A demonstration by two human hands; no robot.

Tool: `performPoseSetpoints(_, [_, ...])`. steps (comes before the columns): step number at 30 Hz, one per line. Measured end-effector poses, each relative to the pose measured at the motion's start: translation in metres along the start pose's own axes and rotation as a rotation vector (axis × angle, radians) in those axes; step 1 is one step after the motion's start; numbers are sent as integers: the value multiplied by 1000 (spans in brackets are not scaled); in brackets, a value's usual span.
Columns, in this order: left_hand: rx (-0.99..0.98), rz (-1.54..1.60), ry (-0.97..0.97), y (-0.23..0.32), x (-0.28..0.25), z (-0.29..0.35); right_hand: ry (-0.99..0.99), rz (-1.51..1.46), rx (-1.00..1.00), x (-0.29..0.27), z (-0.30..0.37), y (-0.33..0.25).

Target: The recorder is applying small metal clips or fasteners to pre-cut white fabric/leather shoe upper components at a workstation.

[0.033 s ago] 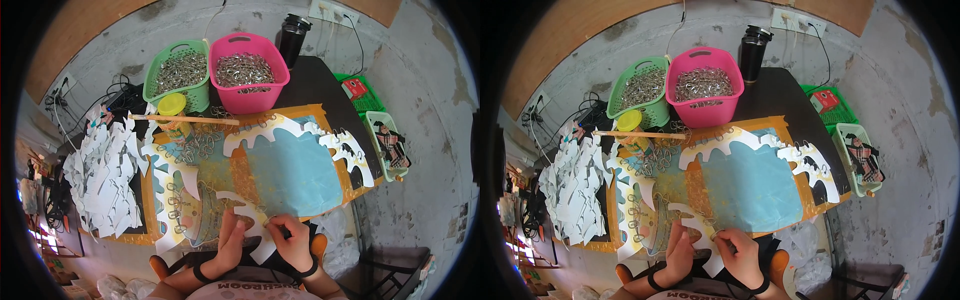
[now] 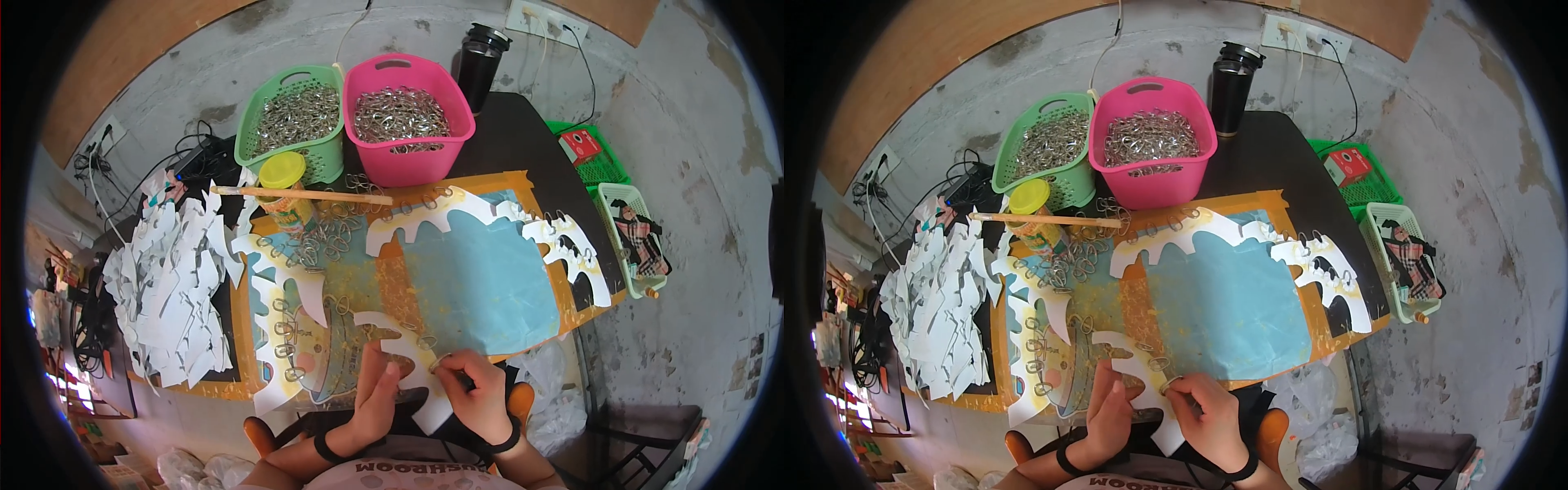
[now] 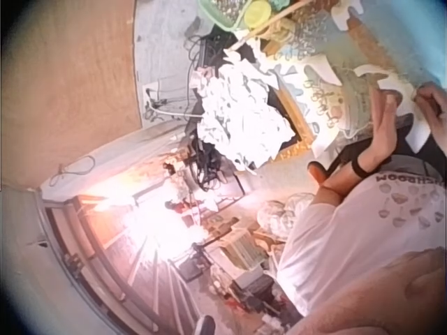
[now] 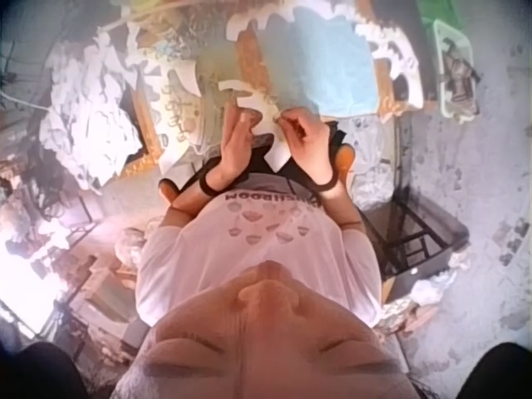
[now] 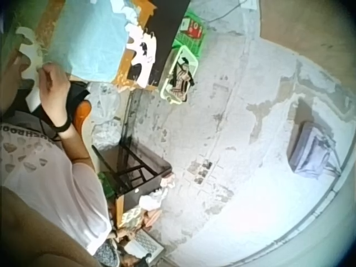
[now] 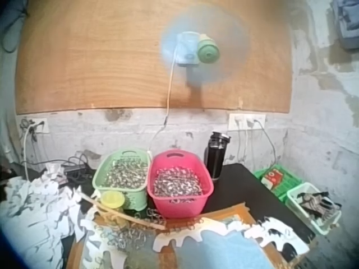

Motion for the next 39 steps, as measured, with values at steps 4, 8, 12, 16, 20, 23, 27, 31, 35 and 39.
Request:
performPoseSetpoints(4, [115, -84, -101, 17, -9, 14, -186, 64, -185, -8, -16, -13])
performPoseSetpoints(8, [407, -62, 90, 36, -10, 19, -574, 140, -221, -6, -30, -5])
performPoseSetpoints(12, [798, -1050, 387, 53, -18, 35, -546, 550, -571, 2, -31, -11])
performPoseSetpoints(16, [719, -1259, -109, 39, 21, 5, -507, 825, -562, 12, -16, -13])
performPoseSetpoints(20, [494, -1066, -182, 7, 9, -14, -446, 813, -526, 13, -11, -4])
performPoseSetpoints(23, [528, -1246, -181, 12, 11, -17, -382, 629, -543, 7, -13, 11])
performPoseSetpoints(27, [452, -1230, -170, 14, 12, -20, -422, 623, -605, 0, -8, 21])
performPoseSetpoints(31, [542, -1238, -257, 13, 8, -18, -420, 498, -624, -5, -10, 16])
performPoseSetpoints(35, [633, -1306, -246, 14, 11, -11, -345, 411, -518, -13, -15, 9])
performPoseSetpoints(39, [773, -1333, -194, 7, 9, -3, -446, 471, -596, -11, -19, 10])
Point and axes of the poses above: each hand's wrist, its own z-axis away from the middle knuckle, its own x-axis out of the palm, y = z × x, the point moved 4 cm from there along -z, towards the middle knuckle, and after that the axes turned 6 degrees about -z, right-handed, at the moved point
